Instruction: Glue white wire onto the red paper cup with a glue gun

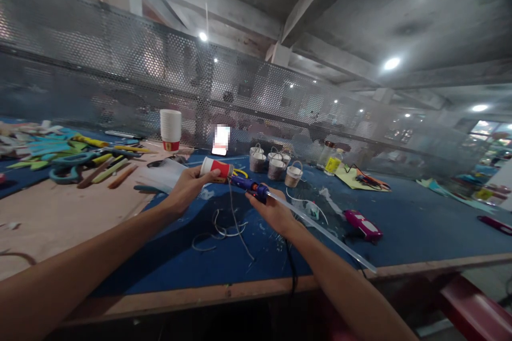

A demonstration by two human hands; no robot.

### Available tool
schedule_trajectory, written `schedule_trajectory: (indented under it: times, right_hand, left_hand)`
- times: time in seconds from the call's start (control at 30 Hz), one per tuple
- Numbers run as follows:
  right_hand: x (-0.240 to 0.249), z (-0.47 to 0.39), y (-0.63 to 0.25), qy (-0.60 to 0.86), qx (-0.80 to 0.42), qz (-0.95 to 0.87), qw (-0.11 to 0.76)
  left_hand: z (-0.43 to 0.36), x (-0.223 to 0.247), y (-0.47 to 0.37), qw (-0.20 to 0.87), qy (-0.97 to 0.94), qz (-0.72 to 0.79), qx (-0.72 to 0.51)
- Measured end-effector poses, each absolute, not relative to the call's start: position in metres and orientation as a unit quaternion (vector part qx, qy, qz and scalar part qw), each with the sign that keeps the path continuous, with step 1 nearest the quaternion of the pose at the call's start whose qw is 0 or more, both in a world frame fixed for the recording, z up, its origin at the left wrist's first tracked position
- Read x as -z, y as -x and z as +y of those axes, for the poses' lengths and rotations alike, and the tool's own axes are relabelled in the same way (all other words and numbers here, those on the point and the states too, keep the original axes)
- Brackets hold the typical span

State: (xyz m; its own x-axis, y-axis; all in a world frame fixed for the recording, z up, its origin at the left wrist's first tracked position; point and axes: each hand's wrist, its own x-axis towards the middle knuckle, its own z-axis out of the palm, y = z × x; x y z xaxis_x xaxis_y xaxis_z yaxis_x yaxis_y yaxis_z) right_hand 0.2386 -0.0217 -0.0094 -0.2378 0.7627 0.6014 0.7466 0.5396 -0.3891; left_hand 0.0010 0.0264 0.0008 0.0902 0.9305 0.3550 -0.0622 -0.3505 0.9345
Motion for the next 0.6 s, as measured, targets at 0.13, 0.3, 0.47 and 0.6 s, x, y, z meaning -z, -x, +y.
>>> schedule_trajectory:
  times: [0.13,0.3,0.47,0.6]
  right_hand:
    - [0.0122,-0.0184,-0.2396,0.480,0.000,-0.788,0.386]
    - [0.0138,-0.0154,-0.2401,0.486,0.010,-0.786,0.381]
    - [0.0140,-0.0152,-0.2407,0.485,-0.002,-0.784,0.386]
    - [0.0135,-0.0163,-0.2406,0.486,0.002,-0.782,0.390]
  left_hand:
    - [0.0265,-0.0006,-0.0009,0.430,-0.596,0.368,-0.570]
    - [0.0264,-0.0011,-0.0006,0.418,-0.601,0.380,-0.566]
    - [0.0244,-0.0020,-0.0017,0.436,-0.597,0.368,-0.564]
    - [0.0246,-0.0013,-0.0014,0.425,-0.597,0.376,-0.567]
